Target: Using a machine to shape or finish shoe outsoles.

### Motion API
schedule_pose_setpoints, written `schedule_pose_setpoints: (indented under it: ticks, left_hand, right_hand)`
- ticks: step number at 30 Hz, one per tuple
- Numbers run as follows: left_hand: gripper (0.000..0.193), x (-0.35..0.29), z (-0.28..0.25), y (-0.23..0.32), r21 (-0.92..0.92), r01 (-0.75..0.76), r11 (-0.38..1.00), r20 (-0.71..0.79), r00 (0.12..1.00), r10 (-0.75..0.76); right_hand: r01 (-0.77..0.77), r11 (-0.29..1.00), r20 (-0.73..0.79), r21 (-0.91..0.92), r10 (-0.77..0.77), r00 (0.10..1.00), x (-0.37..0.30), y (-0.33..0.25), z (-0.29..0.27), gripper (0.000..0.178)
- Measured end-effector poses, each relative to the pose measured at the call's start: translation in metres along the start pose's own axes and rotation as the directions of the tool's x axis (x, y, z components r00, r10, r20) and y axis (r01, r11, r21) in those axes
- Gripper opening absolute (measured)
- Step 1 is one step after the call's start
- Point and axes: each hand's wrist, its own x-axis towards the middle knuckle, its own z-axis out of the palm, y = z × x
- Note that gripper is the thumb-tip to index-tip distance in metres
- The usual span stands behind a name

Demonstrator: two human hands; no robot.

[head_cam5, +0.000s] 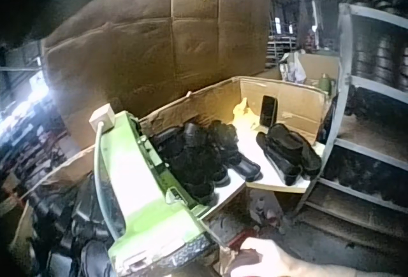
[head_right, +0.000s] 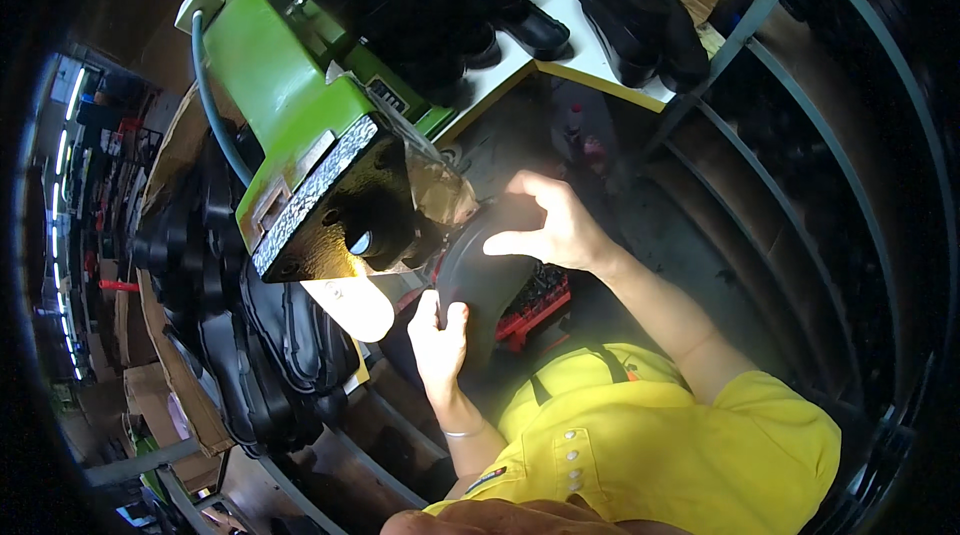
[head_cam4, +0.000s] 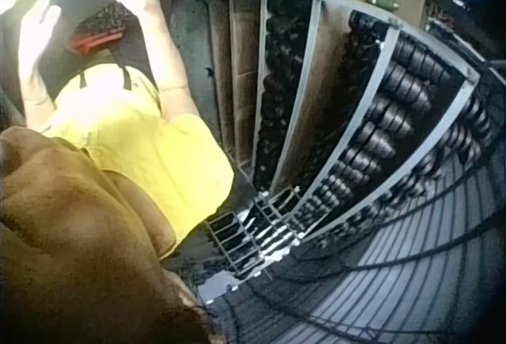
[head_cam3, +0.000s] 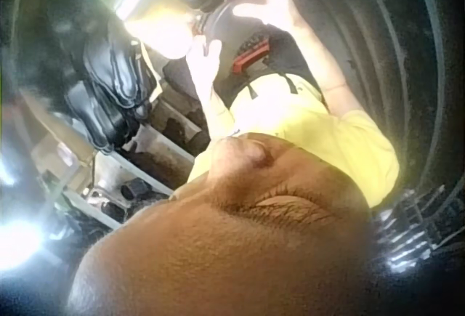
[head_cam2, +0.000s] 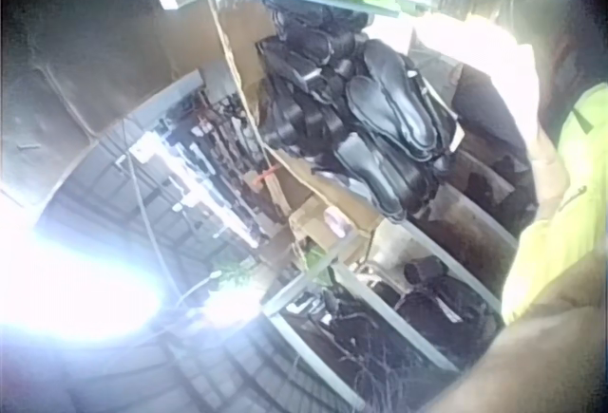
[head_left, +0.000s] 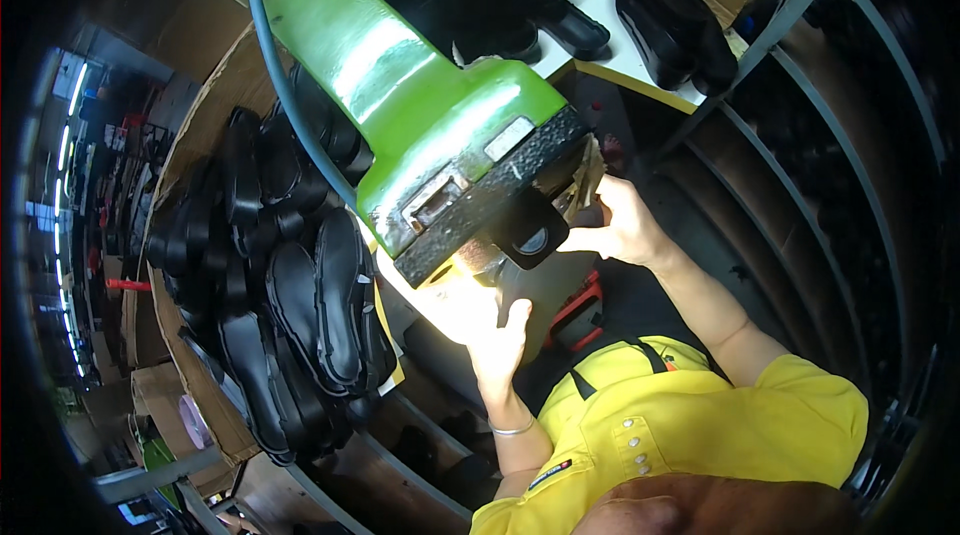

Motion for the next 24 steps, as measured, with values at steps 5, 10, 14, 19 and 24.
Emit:
schedule_pose_setpoints:
  ticks: [5,10,14,19,24]
  left_hand:
    - [0.018,0.032,-0.004,0.026,0.121,-0.045,0.992,-0.062,0.997,0.053]
    - [0.018,0.052,-0.011,0.031,0.094,-0.081,0.992,-0.258,0.961,0.103]
    - [0.019,0.038,-0.006,0.021,-0.042,-0.016,0.999,-0.280,0.960,0.003]
    - [0.023,0.000,0.006,0.000,-0.122,0.080,0.989,-0.218,0.970,-0.105]
    - [0.019,0.022,0.008,0.033,-0.224,0.090,0.971,-0.147,0.981,-0.125]
  right_hand:
    - [-0.250,0.952,0.036,0.177,0.247,0.968,-0.005,-0.011,0.004,0.038]
    - [-0.300,0.931,0.061,0.207,0.293,0.954,-0.010,-0.014,0.013,0.036]
    - [-0.137,0.978,0.019,0.155,0.135,0.991,-0.010,-0.002,0.023,0.034]
    - [-0.036,0.993,0.077,0.111,0.027,0.997,-0.005,0.003,0.029,0.047]
    - [-0.061,0.995,0.041,0.083,0.058,0.997,-0.014,0.026,0.045,0.050]
